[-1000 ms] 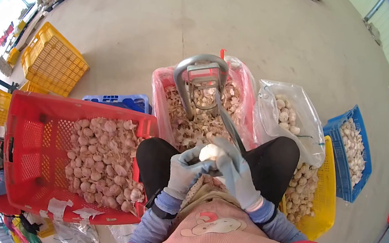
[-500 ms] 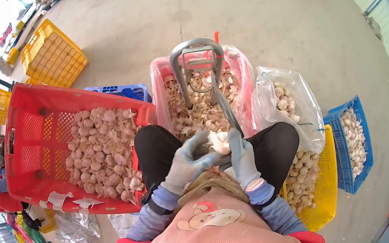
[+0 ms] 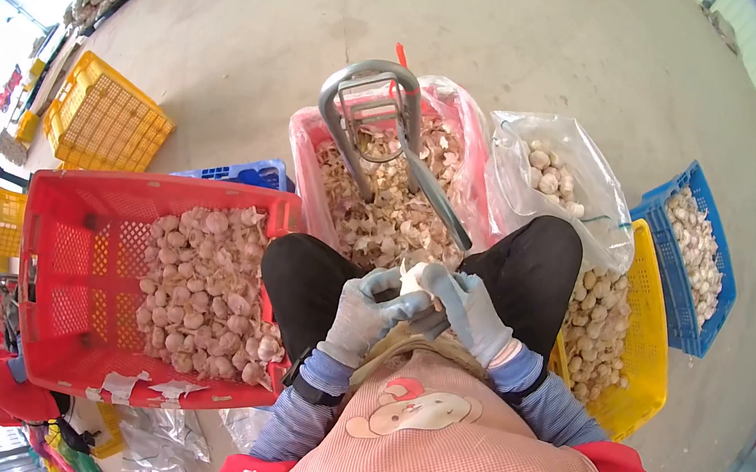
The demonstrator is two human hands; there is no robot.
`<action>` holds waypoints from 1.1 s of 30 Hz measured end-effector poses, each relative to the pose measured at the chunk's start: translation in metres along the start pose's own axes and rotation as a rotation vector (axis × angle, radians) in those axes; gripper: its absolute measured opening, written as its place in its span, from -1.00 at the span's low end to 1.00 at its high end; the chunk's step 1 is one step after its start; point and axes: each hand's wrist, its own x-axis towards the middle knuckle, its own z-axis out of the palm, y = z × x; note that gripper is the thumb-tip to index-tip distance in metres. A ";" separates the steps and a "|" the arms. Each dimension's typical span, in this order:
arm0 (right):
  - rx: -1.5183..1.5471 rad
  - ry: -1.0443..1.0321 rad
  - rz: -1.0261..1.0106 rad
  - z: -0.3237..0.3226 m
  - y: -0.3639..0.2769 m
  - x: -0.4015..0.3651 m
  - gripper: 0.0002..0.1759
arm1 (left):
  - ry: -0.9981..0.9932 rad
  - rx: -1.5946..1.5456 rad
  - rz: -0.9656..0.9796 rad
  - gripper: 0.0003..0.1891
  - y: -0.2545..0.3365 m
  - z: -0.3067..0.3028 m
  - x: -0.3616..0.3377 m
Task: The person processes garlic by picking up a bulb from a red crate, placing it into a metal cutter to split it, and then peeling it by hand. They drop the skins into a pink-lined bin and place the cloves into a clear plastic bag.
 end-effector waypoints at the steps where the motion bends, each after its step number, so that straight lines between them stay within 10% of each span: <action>1: -0.013 0.002 -0.008 -0.002 0.000 -0.001 -0.35 | -0.018 -0.001 -0.017 -0.61 -0.002 0.000 -0.001; 4: 0.678 -0.265 0.373 -0.011 -0.003 -0.002 -0.34 | -0.010 -0.098 -0.163 -0.71 0.000 0.004 -0.008; 8: 0.603 -0.135 0.280 -0.010 0.006 -0.002 -0.38 | 0.137 0.703 0.378 -0.53 0.007 0.004 -0.005; 13: -0.290 0.176 -0.343 -0.023 0.043 0.012 -0.44 | 0.070 0.509 0.384 -0.44 0.033 0.013 -0.006; 15: -0.206 0.125 -0.181 -0.013 0.023 0.002 -0.45 | 0.040 0.369 0.183 -0.69 0.022 0.009 -0.003; 18: 0.000 0.151 -0.028 -0.011 0.008 -0.005 -0.37 | -0.031 0.380 0.384 -0.87 0.016 0.015 -0.010; 21: 0.239 0.214 0.075 -0.016 -0.001 0.001 -0.26 | -0.497 0.760 0.349 -0.74 0.025 0.010 -0.035; 23: 0.281 0.192 0.084 -0.021 -0.001 0.002 -0.20 | -0.128 0.744 0.425 -0.59 0.031 0.015 -0.034; 27: -0.486 0.094 -0.362 -0.019 0.031 0.013 -0.35 | 0.019 0.291 0.295 -0.35 0.009 0.009 -0.010; 33: -0.083 -0.011 -0.024 -0.012 -0.016 -0.010 -0.42 | -0.072 -0.440 -0.044 -0.38 0.012 -0.011 -0.010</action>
